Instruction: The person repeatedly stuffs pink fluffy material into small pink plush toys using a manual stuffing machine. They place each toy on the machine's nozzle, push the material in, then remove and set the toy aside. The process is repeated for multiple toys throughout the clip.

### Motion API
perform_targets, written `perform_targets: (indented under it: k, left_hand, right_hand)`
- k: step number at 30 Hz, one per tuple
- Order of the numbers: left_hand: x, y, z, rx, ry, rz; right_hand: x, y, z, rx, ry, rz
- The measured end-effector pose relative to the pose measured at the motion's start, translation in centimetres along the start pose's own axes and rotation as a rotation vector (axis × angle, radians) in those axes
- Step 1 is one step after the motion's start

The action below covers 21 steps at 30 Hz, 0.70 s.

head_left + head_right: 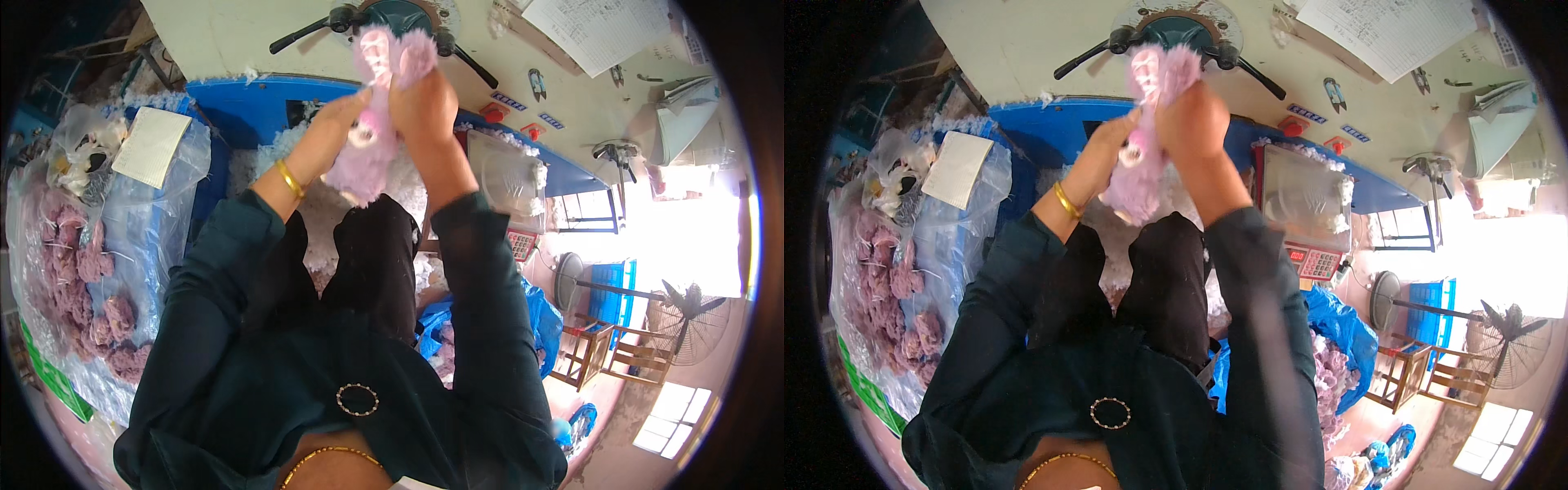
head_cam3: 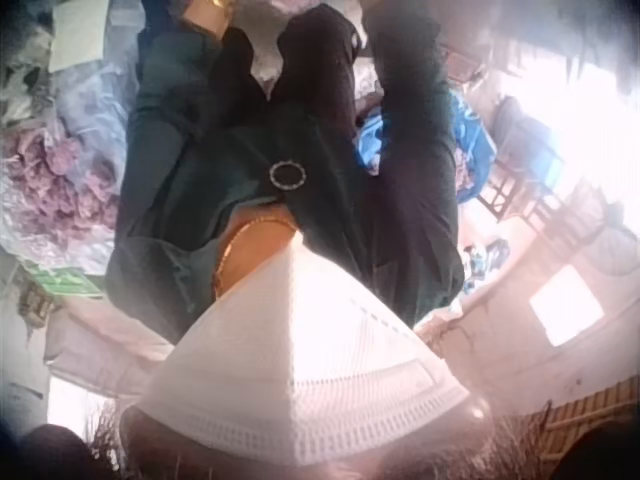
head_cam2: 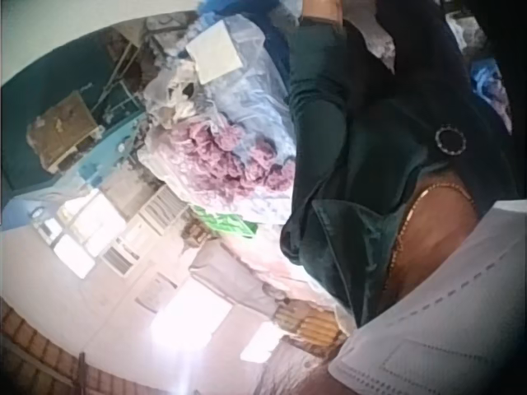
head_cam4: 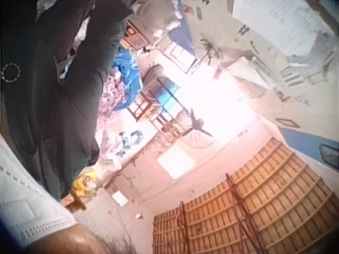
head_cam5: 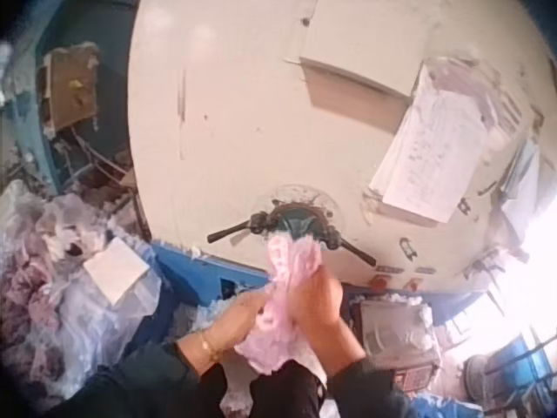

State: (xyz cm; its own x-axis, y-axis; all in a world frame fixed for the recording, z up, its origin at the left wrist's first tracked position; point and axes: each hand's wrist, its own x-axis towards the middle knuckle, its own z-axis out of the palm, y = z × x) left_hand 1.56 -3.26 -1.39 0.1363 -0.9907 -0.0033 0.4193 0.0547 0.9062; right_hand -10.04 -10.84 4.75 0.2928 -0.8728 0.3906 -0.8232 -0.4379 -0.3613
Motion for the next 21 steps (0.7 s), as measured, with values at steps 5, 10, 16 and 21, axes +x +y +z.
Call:
perform_targets:
  k: [5,10,16,21]
  left_hand:
    - [0.8,0.7,0.0,-0.066,-0.055,-0.066]
    - [-1.9,0.8,-1.1,-0.116,-0.195,-0.167]
    - [-4.2,1.5,-0.8,0.592,-0.156,0.155]
    - [-4.3,0.4,1.2,1.255,0.031,0.739]
  right_hand:
    - [0.5,1.4,2.2,0.010,0.292,-0.201]
    - [-3.1,2.0,0.6,0.294,0.315,-0.305]
    - [-5.6,2.5,-0.6,0.842,0.109,-0.223]
    - [-5.3,1.4,0.5,0.378,0.436,-0.419]
